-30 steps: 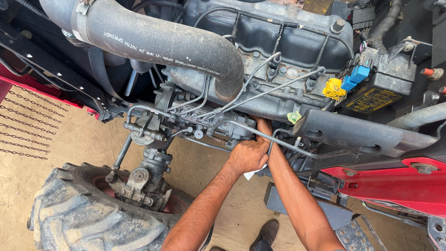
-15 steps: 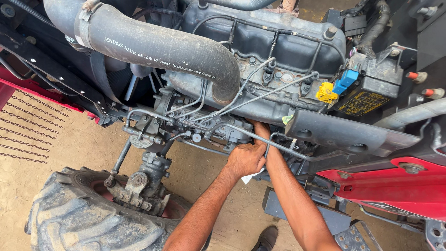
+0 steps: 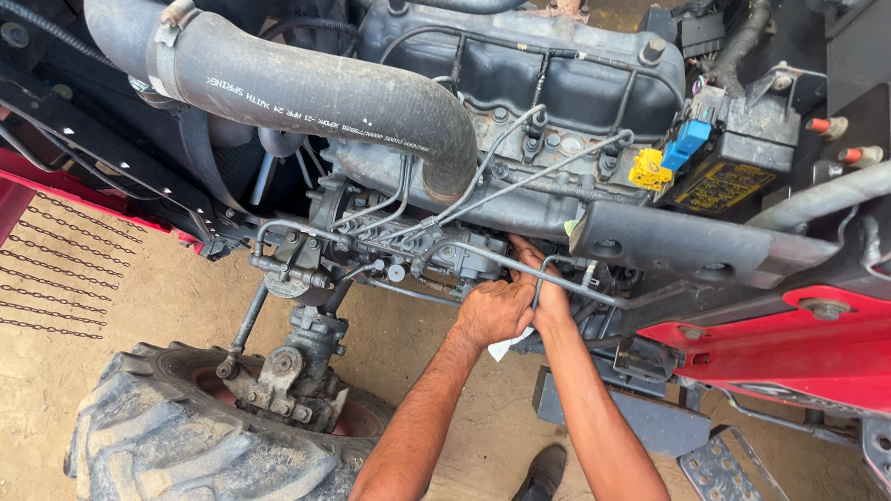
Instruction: The person works on the engine of a red tractor, using a wrench to tighten bolts and a rag to wipe components. The person also uses pliers to manipulate a small part and places it on the tractor's step.
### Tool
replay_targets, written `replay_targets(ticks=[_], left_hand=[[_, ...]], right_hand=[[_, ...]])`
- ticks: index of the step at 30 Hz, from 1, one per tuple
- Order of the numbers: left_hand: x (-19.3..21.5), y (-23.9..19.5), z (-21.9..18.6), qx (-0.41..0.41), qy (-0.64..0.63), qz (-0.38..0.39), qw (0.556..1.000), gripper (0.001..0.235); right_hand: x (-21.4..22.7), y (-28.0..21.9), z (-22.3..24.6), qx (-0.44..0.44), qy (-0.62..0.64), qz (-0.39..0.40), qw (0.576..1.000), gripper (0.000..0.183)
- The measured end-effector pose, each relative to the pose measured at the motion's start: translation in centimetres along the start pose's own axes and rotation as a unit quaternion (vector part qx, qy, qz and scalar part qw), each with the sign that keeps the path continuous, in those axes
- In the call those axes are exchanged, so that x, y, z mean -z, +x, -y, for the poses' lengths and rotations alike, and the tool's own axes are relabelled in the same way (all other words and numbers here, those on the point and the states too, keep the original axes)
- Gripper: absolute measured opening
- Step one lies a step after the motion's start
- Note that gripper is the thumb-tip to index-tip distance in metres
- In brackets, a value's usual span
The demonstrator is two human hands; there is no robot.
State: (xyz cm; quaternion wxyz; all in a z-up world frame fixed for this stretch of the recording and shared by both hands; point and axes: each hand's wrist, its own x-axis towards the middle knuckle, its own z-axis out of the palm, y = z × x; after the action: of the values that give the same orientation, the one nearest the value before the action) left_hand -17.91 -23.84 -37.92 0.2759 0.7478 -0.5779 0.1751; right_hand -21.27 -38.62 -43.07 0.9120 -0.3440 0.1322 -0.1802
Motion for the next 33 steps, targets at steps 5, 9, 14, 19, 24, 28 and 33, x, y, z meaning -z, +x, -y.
replay_targets(ticks=[5, 9, 14, 19, 24, 28, 33], left_hand=[[0.7, 0.3, -0.4, 0.002, 0.010, 0.009, 1.000, 0.022], [0.7, 0.1, -0.4, -0.001, -0.009, 0.003, 1.000, 0.023], [0.5, -0.1, -0.3, 0.002, -0.010, -0.007, 1.000, 0.025], [-0.3, -0.3, -0.4, 0.012, -0.005, -0.002, 1.000, 0.024], [0.2, 0.2, -0.6, 0.024, 0.020, -0.028, 0.999, 0.033], [0.3, 0.4, -0.9, 0.029, 0.028, -0.033, 0.999, 0.044], [-0.3, 0.2, -0.9, 0.041, 0.034, -0.033, 0.998, 0.035]], right_hand=[[-0.7, -4.0, 1.4, 0.064, -0.164, -0.016, 0.984, 0.037], [-1.6, -5.5, 2.4, 0.099, -0.569, -0.069, 0.813, 0.036], [-1.7, -4.1, 3.6, 0.193, -0.592, 0.057, 0.781, 0.038], [0.6, -2.8, 2.4, 0.159, -0.484, 0.127, 0.851, 0.047], [0.2, -0.9, 0.7, 0.086, -0.372, 0.099, 0.919, 0.056], [-0.9, 0.3, 1.0, 0.019, -0.292, 0.109, 0.950, 0.067], [-1.5, 1.4, 0.9, -0.029, -0.243, 0.098, 0.965, 0.070]])
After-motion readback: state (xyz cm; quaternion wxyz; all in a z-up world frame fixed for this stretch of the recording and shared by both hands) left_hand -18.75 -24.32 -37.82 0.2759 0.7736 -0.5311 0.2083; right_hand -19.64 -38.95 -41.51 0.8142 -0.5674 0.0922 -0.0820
